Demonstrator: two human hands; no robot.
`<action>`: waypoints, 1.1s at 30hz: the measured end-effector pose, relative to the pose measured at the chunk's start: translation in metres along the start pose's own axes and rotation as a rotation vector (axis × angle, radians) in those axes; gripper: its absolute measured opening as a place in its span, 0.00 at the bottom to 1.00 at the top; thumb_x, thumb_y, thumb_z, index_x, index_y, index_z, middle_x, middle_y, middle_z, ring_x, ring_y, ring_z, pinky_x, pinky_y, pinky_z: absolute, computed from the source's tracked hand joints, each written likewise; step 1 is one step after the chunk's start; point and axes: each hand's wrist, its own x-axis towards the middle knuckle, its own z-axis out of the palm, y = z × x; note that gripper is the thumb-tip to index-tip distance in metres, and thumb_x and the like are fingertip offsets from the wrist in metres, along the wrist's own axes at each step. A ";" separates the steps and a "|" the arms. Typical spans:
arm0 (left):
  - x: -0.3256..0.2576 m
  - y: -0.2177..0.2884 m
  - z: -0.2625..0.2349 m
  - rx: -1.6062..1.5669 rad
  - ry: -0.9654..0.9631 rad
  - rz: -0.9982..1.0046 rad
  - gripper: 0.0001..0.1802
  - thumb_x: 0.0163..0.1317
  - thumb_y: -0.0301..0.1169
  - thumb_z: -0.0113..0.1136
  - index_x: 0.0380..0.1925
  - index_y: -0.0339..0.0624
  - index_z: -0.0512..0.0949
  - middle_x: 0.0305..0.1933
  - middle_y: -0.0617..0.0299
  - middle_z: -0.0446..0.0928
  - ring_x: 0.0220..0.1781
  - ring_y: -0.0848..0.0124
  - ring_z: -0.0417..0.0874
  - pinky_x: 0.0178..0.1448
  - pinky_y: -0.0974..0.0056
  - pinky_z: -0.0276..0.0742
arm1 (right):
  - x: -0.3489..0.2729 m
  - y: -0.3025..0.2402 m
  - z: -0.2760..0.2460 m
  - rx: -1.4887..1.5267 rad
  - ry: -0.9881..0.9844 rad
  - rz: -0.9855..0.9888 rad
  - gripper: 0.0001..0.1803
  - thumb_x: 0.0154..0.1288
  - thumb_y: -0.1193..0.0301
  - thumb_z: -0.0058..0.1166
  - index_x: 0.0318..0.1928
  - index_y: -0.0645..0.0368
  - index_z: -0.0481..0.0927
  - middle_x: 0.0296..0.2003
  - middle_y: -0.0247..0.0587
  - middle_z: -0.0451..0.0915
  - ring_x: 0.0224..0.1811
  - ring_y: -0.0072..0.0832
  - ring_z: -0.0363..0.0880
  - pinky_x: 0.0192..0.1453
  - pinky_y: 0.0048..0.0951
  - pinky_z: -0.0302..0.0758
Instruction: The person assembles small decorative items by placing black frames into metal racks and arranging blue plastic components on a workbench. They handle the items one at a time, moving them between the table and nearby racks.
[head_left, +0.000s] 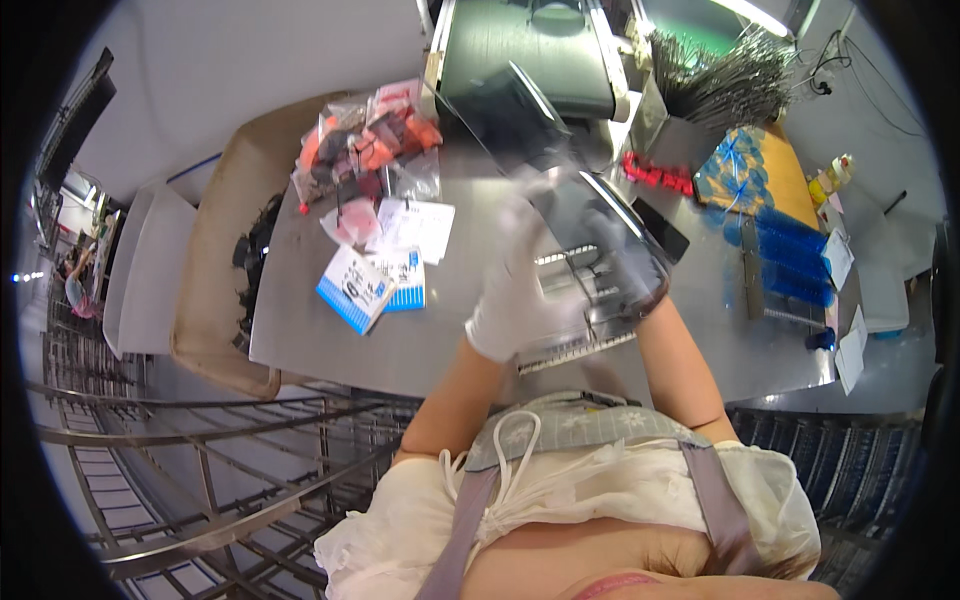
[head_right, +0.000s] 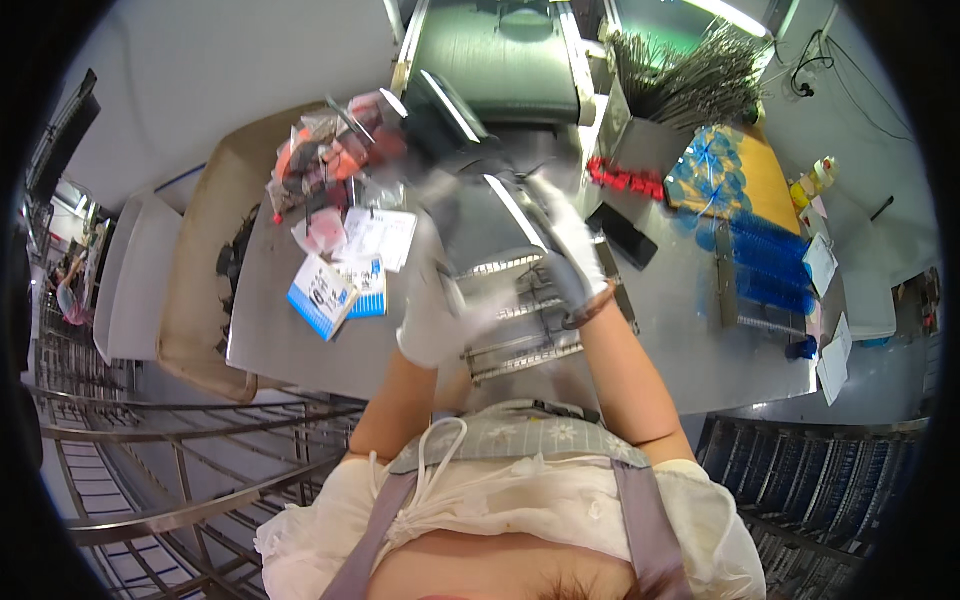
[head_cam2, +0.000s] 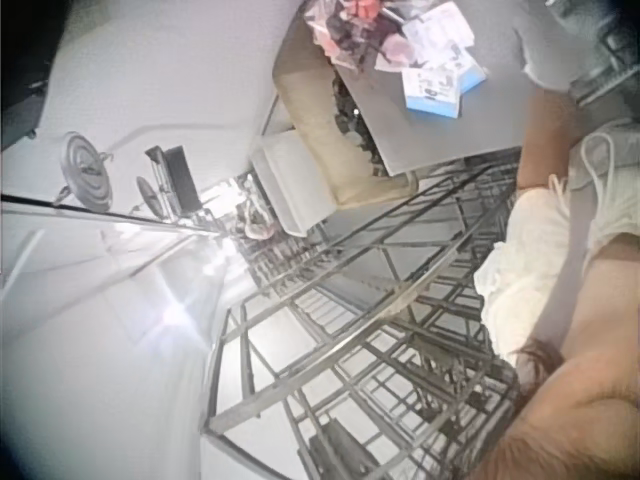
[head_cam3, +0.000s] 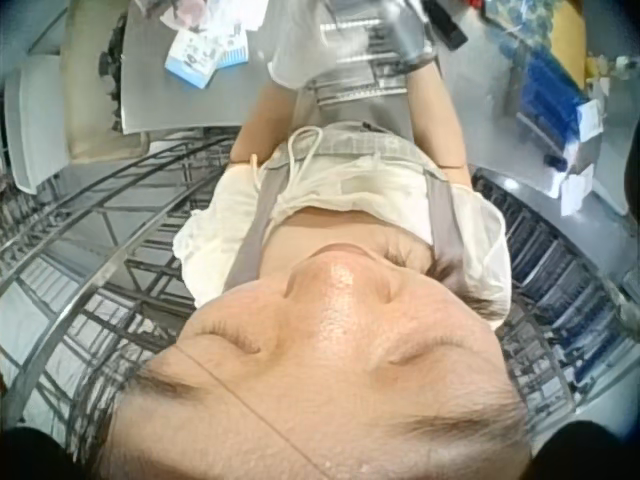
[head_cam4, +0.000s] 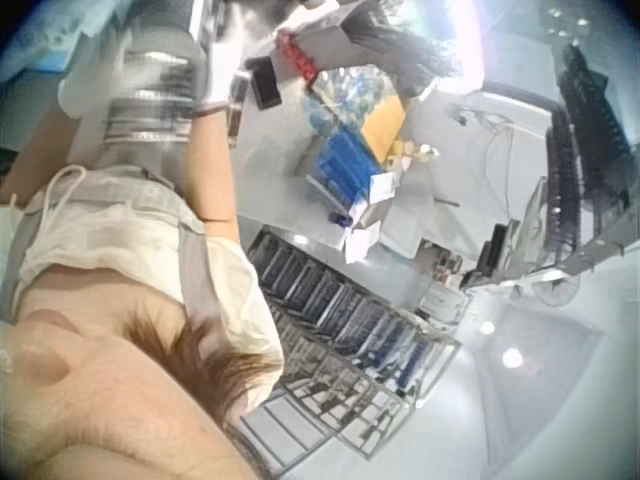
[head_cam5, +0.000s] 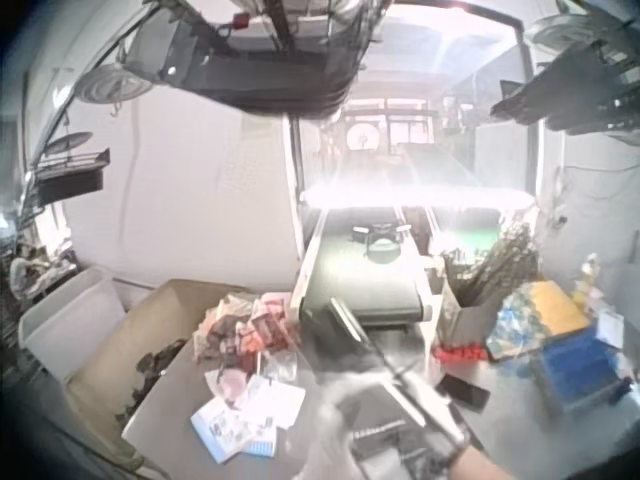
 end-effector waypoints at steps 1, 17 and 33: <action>-0.001 -0.008 -0.003 0.339 0.130 0.089 0.48 0.56 0.33 0.77 0.73 0.33 0.61 0.68 0.47 0.67 0.62 0.57 0.77 0.63 0.53 0.77 | -0.012 -0.003 0.018 -0.579 -0.027 -0.171 0.35 0.66 0.63 0.63 0.73 0.52 0.72 0.50 0.55 0.83 0.51 0.46 0.84 0.57 0.41 0.80; -0.054 -0.001 -0.098 -0.872 0.724 -0.030 0.18 0.73 0.20 0.55 0.60 0.43 0.71 0.69 0.49 0.72 0.64 0.64 0.75 0.71 0.54 0.73 | -0.104 -0.008 0.049 -0.607 -0.189 -0.285 0.32 0.62 0.68 0.57 0.68 0.53 0.76 0.56 0.54 0.81 0.53 0.49 0.83 0.57 0.42 0.81; -0.081 0.024 -0.081 -0.642 0.777 -0.383 0.36 0.72 0.12 0.48 0.74 0.56 0.56 0.71 0.57 0.70 0.68 0.64 0.77 0.53 0.57 0.90 | -0.109 0.026 0.065 -0.990 -0.094 -0.525 0.51 0.65 0.49 0.62 0.78 0.62 0.54 0.66 0.70 0.68 0.63 0.61 0.74 0.69 0.52 0.72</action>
